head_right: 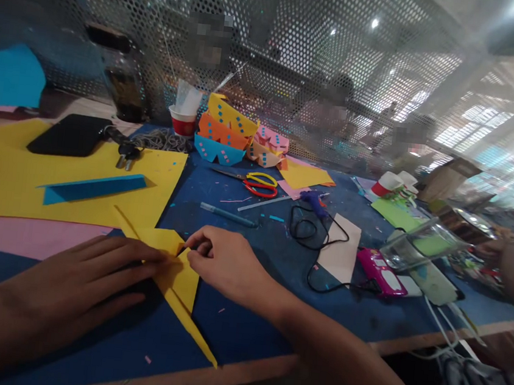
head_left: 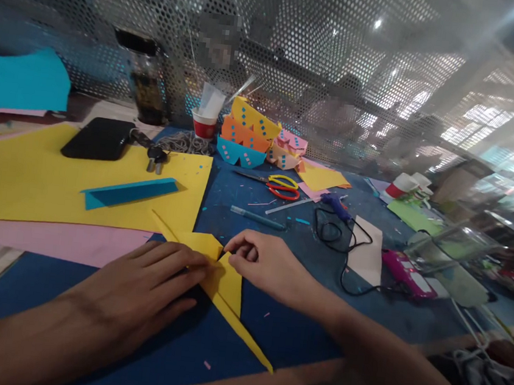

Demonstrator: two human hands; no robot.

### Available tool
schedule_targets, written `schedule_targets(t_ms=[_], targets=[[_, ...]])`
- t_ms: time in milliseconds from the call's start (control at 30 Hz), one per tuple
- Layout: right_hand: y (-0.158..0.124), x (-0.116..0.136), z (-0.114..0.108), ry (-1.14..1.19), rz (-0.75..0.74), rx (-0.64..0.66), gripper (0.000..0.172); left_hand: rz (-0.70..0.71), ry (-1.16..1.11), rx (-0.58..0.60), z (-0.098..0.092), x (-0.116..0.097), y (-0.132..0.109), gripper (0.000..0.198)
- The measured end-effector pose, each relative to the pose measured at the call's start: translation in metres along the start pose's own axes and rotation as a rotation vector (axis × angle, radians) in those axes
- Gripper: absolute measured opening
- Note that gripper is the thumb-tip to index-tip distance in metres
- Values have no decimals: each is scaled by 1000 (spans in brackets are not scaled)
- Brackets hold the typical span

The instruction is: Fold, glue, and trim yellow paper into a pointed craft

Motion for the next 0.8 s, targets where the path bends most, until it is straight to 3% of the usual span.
schedule_targets(t_ms=[200,600,800], targets=[[0,-1,-2,7,3,-13,6,-37,-50,-20,-3,2,-3,37],[1,5,-6,-158,-75,-49,10,3,34,73,3,-3,4,34],[3,3,-6,-160,-59,-35,6,19,10,48,0,-6,8,33]])
Point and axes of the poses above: each hand's wrist, its own y-axis towards the middle knuckle, its own z-axis out of the palm, x = y × z, the point moved 7 cm from there along y, towards the middle knuckle, and after that the axes turned 5 degrees about -x, right-handed, at the moved point
